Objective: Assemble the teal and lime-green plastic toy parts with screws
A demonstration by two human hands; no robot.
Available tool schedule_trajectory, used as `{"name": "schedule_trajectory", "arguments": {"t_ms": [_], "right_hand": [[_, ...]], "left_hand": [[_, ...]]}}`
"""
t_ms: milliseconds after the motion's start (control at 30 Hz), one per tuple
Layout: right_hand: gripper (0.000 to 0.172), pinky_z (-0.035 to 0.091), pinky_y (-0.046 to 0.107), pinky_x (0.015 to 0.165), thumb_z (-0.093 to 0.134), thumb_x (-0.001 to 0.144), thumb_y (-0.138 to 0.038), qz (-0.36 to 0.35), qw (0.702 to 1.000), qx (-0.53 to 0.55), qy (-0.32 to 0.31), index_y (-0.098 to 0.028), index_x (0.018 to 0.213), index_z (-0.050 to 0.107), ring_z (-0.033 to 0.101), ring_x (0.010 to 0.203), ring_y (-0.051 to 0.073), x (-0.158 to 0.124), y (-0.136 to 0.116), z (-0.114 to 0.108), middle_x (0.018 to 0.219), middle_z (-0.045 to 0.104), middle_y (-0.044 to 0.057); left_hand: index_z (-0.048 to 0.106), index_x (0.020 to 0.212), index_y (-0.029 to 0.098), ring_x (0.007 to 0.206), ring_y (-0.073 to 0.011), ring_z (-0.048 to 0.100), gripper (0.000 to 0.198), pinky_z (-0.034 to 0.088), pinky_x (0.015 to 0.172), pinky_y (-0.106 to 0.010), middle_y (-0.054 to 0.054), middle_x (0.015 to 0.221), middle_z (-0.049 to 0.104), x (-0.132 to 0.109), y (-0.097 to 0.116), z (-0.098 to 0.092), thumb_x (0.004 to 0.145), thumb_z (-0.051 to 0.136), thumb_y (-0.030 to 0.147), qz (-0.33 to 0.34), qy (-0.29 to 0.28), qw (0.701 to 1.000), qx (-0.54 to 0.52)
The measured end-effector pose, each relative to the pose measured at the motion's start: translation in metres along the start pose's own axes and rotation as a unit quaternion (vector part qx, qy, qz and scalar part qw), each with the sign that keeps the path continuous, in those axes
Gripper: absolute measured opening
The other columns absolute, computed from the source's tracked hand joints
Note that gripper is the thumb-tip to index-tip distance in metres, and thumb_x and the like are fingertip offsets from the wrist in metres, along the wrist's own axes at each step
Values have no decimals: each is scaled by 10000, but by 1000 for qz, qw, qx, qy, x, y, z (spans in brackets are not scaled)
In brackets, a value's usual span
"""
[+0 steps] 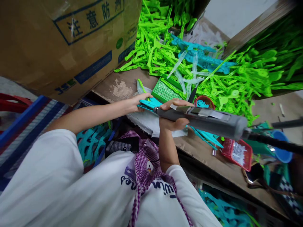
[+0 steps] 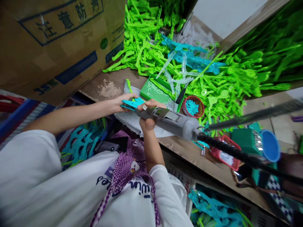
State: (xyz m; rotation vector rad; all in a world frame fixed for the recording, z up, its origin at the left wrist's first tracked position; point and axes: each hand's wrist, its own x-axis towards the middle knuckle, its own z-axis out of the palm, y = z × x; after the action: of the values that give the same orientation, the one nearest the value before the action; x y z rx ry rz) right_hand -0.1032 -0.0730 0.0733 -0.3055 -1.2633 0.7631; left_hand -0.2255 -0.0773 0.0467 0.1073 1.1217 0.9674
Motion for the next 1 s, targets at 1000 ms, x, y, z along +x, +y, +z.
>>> {"name": "schedule_trajectory", "arguments": {"t_ms": [1000], "right_hand": [[433,333,239,387,396,906,-703,-24,998,26,61,-292,872,528,422,395,109,7,1,-2,557,356,-68]], "left_hand": [[571,728,167,473,-113,518,222,429,496,-237,5,535,572,4,-2,0,893,598,313,-3,43,999,10]]}}
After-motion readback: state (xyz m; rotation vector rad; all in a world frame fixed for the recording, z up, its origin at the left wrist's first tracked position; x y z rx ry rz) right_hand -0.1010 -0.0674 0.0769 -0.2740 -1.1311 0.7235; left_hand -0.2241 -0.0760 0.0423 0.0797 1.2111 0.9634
